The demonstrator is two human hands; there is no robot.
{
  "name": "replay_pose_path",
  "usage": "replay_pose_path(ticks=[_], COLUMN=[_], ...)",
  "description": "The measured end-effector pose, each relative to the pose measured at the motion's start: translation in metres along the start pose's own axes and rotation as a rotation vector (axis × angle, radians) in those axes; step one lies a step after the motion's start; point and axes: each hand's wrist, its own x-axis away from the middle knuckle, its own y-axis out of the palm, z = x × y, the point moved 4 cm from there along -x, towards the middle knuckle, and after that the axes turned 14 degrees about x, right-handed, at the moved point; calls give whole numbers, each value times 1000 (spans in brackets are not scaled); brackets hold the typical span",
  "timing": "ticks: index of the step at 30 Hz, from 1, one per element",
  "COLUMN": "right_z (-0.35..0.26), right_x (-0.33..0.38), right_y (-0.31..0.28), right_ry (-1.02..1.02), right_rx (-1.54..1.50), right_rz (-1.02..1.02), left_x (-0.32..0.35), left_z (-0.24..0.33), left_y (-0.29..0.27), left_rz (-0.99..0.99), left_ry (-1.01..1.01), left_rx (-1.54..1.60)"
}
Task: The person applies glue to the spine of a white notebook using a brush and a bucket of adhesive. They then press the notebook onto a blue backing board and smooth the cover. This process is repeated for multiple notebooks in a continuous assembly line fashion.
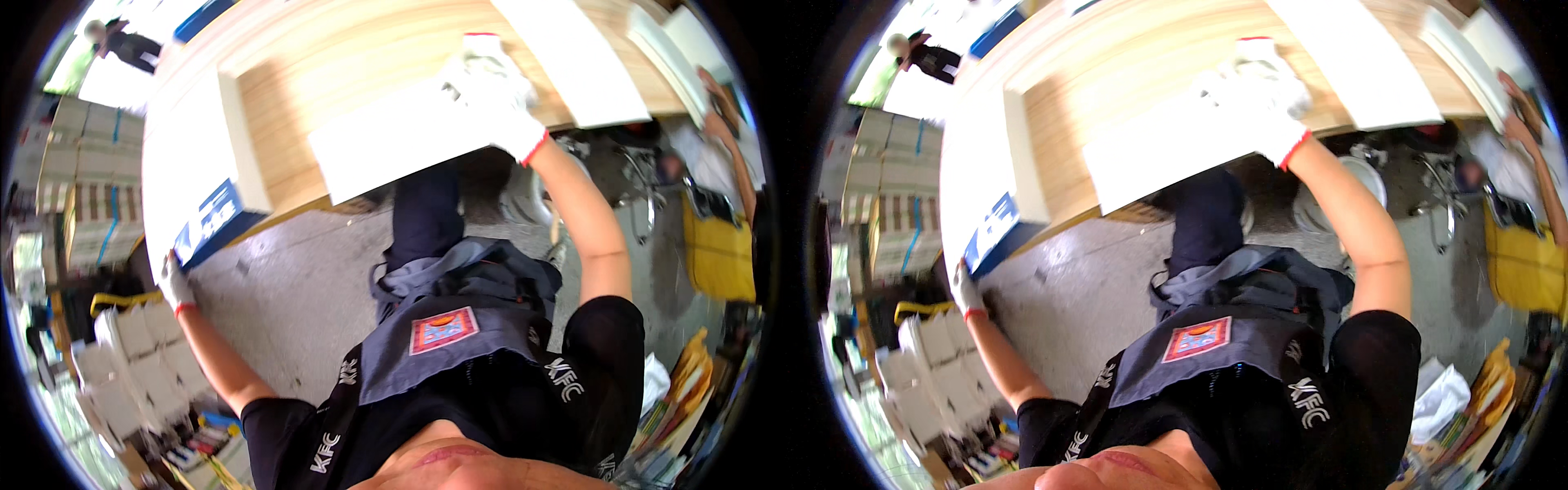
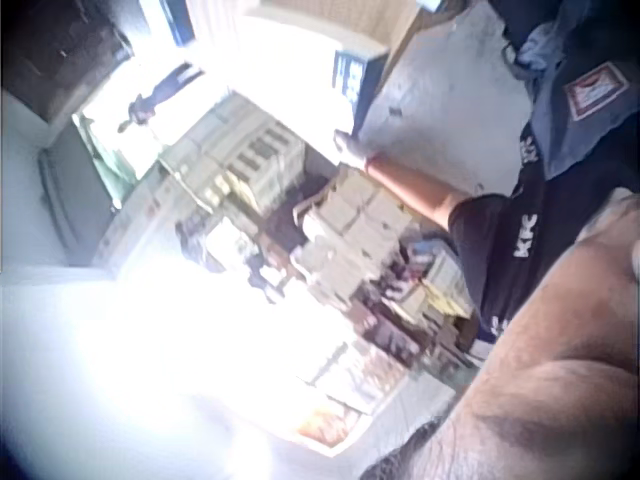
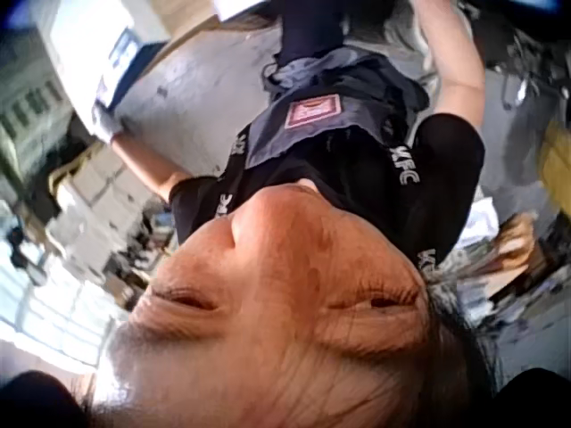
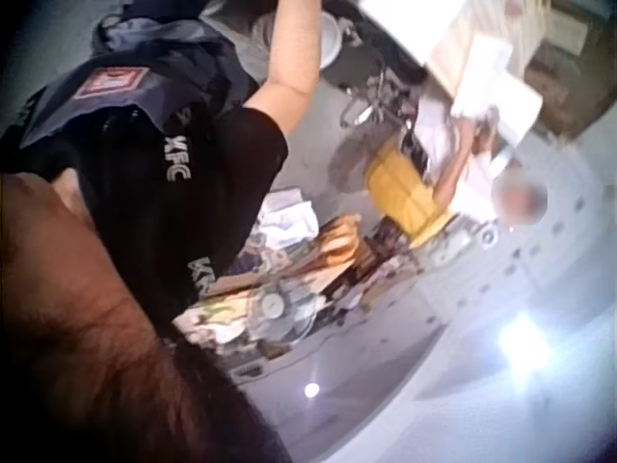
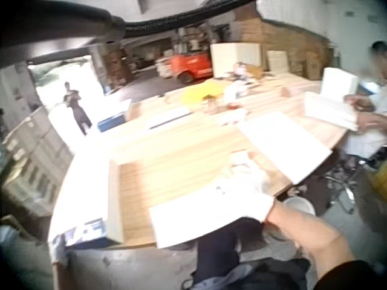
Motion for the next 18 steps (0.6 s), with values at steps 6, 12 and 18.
replay_pose_path(ticks=[6,12,18], right_z=[98,108,100], right_x=[11,15,13], right_y=[23,36,19], right_ry=[256,309,641], right_rx=[513,247,-210], right_rz=[-446,-368,-321], left_x=[-19,95,228], left_z=[18,150,190], left_y=[-8,100,304], left_rz=[-92,105,-759], left_ry=[169,1249,714], left_rx=[-361,-627,95])
